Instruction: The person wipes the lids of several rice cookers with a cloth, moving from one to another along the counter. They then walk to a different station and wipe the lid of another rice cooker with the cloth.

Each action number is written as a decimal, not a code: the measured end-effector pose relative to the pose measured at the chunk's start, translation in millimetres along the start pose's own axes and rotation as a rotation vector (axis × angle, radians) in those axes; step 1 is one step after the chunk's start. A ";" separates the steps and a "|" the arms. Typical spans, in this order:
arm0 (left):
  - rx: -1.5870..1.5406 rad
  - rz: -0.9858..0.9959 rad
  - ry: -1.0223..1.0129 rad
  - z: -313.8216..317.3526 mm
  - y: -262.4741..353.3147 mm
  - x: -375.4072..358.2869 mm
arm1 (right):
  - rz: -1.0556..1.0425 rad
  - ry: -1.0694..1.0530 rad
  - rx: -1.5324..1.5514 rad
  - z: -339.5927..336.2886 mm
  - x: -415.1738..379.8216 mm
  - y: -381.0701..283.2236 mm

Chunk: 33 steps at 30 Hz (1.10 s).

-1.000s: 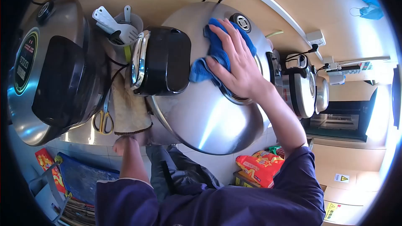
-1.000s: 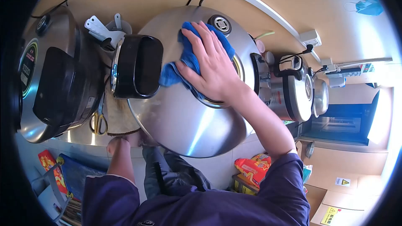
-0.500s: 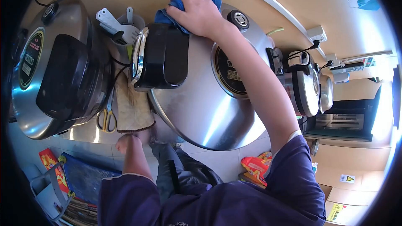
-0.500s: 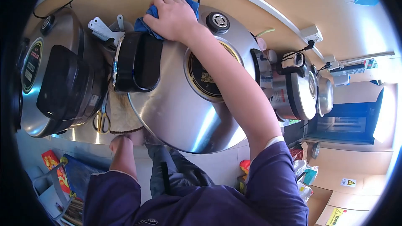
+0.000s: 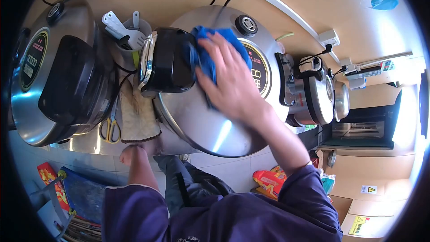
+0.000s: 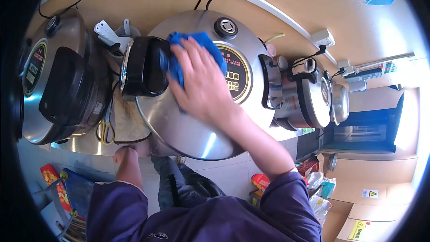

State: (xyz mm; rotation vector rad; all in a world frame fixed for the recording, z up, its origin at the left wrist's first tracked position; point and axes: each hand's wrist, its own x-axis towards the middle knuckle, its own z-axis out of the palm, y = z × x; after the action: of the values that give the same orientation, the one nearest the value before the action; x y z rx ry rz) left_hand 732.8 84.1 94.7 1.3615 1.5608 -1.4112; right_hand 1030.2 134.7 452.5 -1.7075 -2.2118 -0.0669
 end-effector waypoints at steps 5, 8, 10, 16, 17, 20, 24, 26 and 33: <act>0.000 0.003 -0.016 1.1 -1.5 3.6 | 0.043 -0.168 0.071 -17.5 -58.9 -60.1; 0.003 0.006 -0.021 1.7 -1.5 4.7 | 0.018 -0.174 0.095 -14.1 -80.9 -69.3; 0.001 0.004 -0.023 0.5 -1.6 5.5 | 0.006 -0.191 0.131 -20.9 -88.8 -66.5; -0.005 0.001 -0.025 4.7 -2.6 5.6 | 0.054 -0.198 0.161 -41.8 -107.0 -22.4; -0.007 -0.001 -0.027 5.8 -3.3 5.0 | 0.100 -0.143 0.146 -40.1 -107.5 -13.3; -0.015 0.005 -0.024 6.7 -3.8 3.7 | 0.231 -0.127 0.104 -41.7 -94.0 5.3; -0.034 0.006 -0.020 6.6 -4.2 2.7 | 0.286 -0.063 0.009 -24.4 -63.1 9.3; -0.038 0.006 -0.019 7.0 -5.5 2.2 | 0.292 -0.033 -0.034 -13.4 -54.1 2.8; -0.020 -0.008 -0.008 5.7 -0.7 4.1 | 0.059 -0.118 0.005 -14.5 -55.0 -38.1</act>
State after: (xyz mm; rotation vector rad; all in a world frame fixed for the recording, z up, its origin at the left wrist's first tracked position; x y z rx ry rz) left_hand 730.0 79.8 89.8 1.3383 1.5721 -1.4007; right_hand 1009.6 69.5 456.3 -1.8155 -2.2407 0.0554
